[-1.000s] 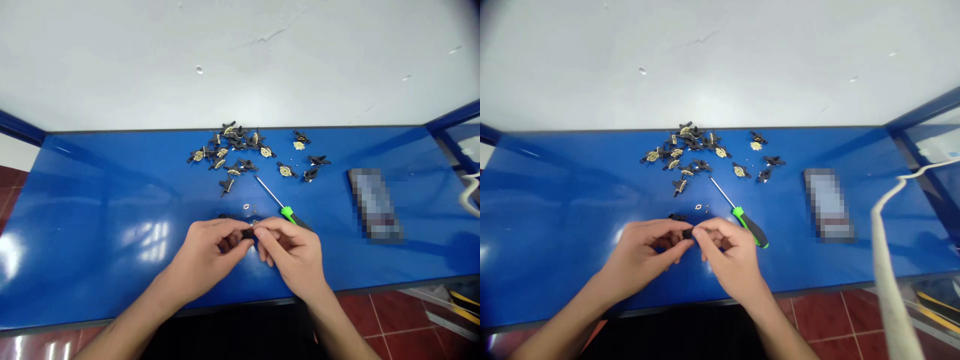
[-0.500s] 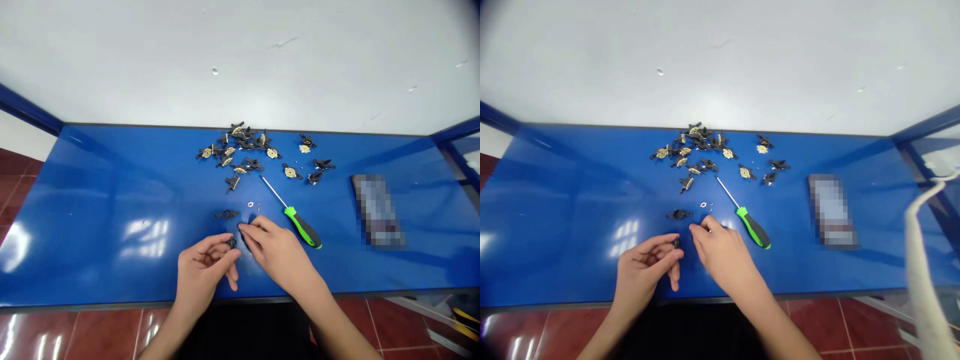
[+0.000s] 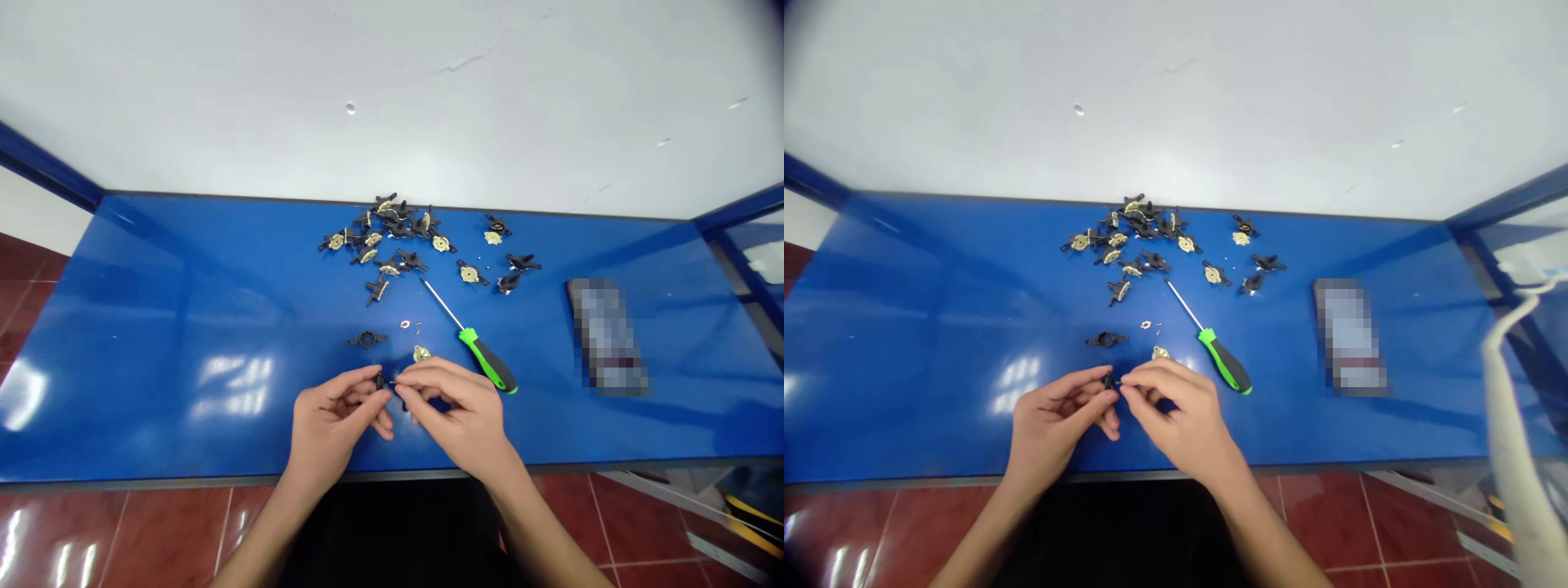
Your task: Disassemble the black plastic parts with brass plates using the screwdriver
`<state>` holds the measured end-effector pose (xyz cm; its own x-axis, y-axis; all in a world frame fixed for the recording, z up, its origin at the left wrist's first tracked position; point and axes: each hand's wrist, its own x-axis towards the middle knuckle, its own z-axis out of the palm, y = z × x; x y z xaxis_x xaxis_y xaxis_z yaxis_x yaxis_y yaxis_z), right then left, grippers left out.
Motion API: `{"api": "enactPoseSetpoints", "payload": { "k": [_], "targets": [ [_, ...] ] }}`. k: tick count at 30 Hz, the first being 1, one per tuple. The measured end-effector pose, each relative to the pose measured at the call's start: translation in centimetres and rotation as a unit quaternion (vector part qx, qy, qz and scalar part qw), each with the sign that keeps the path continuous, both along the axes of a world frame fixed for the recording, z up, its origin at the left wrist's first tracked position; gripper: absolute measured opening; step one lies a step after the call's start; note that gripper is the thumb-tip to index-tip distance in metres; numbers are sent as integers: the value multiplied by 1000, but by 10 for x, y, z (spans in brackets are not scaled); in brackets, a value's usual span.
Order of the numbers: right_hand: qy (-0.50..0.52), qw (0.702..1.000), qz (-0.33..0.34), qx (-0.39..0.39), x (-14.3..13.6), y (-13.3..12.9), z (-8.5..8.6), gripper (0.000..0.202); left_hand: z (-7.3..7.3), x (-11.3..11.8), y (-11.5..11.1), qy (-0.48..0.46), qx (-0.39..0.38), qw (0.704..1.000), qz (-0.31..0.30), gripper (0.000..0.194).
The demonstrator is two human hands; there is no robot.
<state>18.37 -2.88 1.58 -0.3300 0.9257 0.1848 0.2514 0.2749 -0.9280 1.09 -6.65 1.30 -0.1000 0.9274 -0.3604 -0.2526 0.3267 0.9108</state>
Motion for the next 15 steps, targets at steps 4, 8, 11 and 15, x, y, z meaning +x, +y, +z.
{"api": "enactPoseSetpoints", "payload": {
  "k": [4, 8, 11, 15],
  "targets": [
    [-3, 1000, 4, 21, -1, 2, 1, 17, -1, 0, -1, -9, 10, 1000, -5, 24],
    [-13, 998, 45, 47, 2, 6, 2, 18, -3, 0, -1, -17, 10, 1000, -7, 24],
    [-21, 997, 44, 57, 5, 6, 1, 18, -4, 0, -1, -14, 14, 1000, -10, 25],
    [-37, 996, 49, 69, 6, 4, -3, 20, -5, 0, -1, -13, 29, 999, -26, 24]
  ]
}}
